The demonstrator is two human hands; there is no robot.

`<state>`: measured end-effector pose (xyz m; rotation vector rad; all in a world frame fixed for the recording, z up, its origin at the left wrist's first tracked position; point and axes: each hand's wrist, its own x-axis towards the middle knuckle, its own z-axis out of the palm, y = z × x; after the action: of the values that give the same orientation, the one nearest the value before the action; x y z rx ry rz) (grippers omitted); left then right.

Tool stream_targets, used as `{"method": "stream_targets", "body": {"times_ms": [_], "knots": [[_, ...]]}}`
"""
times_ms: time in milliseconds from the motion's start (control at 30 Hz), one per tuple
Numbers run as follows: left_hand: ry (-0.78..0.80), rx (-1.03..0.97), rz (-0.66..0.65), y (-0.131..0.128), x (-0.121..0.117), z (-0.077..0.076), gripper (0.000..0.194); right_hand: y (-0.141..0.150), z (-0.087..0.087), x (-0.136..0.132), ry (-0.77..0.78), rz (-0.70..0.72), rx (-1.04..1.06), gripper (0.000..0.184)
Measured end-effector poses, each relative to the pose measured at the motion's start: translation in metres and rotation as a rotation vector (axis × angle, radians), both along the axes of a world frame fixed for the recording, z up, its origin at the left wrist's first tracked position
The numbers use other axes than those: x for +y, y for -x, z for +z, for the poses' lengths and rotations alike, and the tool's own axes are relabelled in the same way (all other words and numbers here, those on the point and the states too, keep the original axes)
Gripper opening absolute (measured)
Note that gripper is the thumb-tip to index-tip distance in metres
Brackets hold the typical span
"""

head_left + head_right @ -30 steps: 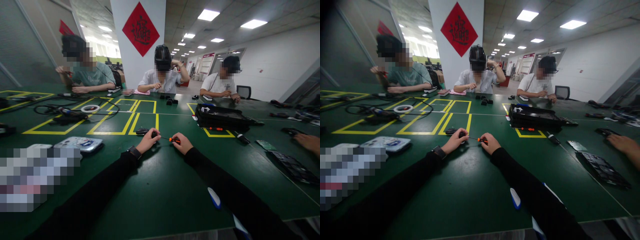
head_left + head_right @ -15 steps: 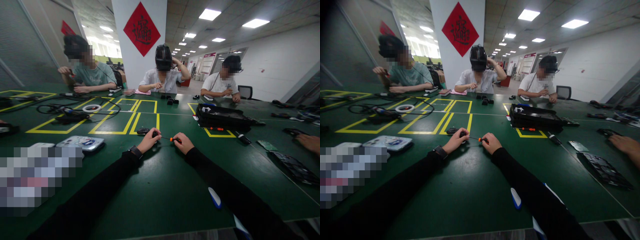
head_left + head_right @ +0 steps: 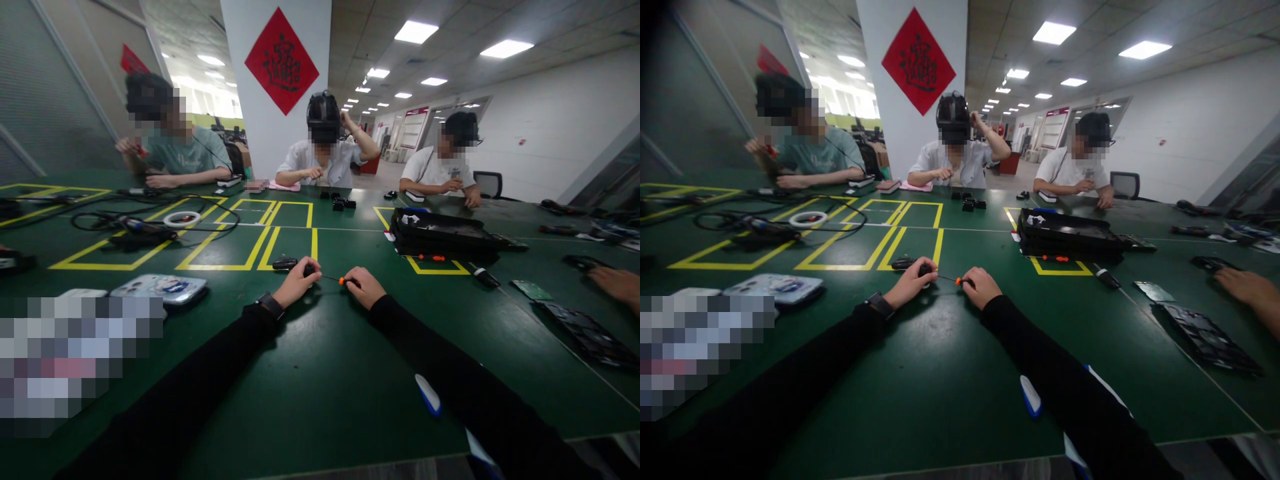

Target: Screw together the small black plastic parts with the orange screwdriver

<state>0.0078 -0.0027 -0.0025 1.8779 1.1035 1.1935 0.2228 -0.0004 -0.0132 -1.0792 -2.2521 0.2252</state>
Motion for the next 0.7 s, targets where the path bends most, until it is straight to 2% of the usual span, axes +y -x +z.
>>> {"method": "stream_targets", "body": {"times_ms": [367, 533, 700], "knots": [[0.020, 0.017, 0.007, 0.0001, -0.0018, 0.0020, 0.020, -0.0001, -0.0015, -0.0011, 0.020, 0.004, 0.058, 0.022], [0.030, 0.021, 0.015, -0.0003, -0.0025, 0.0033, 0.019, 0.0003, -0.0014, 0.0004, 0.023, -0.011, 0.028, 0.013], [0.016, 0.018, 0.014, -0.0003, -0.0032, 0.0042, 0.019, -0.0008, -0.0033, 0.0027, 0.015, -0.028, 0.026, 0.012]]}}
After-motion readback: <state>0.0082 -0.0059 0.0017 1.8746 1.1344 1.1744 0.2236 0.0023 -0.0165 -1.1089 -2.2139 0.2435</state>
